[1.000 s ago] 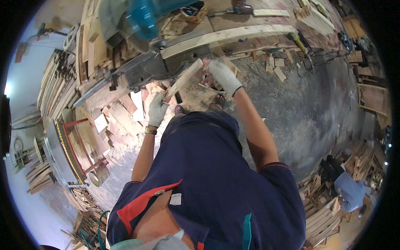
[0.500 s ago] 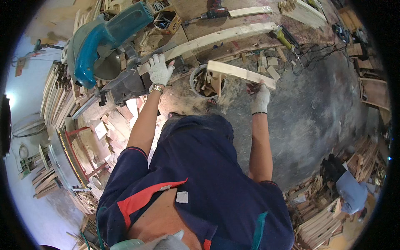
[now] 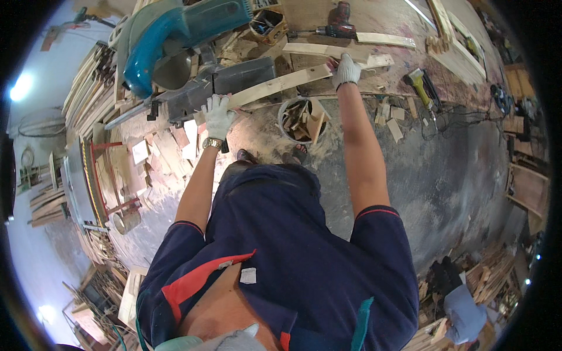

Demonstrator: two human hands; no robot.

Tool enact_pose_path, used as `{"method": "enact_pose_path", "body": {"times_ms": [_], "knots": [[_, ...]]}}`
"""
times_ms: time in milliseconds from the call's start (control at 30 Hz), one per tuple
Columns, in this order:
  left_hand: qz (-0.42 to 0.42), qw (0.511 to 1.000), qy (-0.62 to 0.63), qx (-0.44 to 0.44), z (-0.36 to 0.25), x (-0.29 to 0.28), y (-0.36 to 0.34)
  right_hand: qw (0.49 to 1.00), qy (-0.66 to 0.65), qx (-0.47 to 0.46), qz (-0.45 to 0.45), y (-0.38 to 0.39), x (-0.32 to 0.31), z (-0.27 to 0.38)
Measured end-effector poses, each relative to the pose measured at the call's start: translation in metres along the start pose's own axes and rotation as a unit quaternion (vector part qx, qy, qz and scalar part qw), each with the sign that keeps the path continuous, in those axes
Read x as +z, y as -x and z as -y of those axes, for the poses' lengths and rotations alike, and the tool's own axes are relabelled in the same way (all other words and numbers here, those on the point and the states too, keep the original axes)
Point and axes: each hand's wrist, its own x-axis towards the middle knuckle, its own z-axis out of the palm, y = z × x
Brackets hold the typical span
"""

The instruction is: The person uses a miter saw to cut several pieces of wood to size. They then use a handheld power sander to smooth the edges of the cut pieces. The person stacks the finished pieces on the workbench.

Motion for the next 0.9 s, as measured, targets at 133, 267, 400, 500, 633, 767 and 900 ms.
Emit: {"method": "enact_pose_path", "body": {"times_ms": [133,267,400,500,633,767,900], "knots": [[0.015,1.0,0.018,-0.015,0.056,-0.008,0.015,0.989,0.057,0.103,0.088,-0.023,0.013,-0.01],[0.036,0.999,0.03,-0.021,0.112,-0.017,0.026,0.985,0.092,0.064,0.133,0.049,0.031,0.004],[0.028,0.996,0.08,-0.038,0.174,-0.012,0.018,0.984,0.093,-0.019,0.151,0.111,0.041,0.017],[0.013,0.985,0.144,-0.094,0.197,-0.014,0.008,0.968,0.162,-0.116,0.155,0.158,0.065,0.035],[-0.042,0.966,0.187,-0.174,0.214,-0.009,0.008,0.904,0.263,-0.243,0.233,0.256,0.145,0.072],[-0.079,0.958,0.22,-0.164,0.214,0.002,0.009,0.821,0.352,-0.301,0.333,0.316,0.22,0.097],[-0.145,0.971,0.14,-0.128,0.216,-0.003,0.008,0.591,0.592,-0.432,0.339,0.366,0.305,0.085]]}}
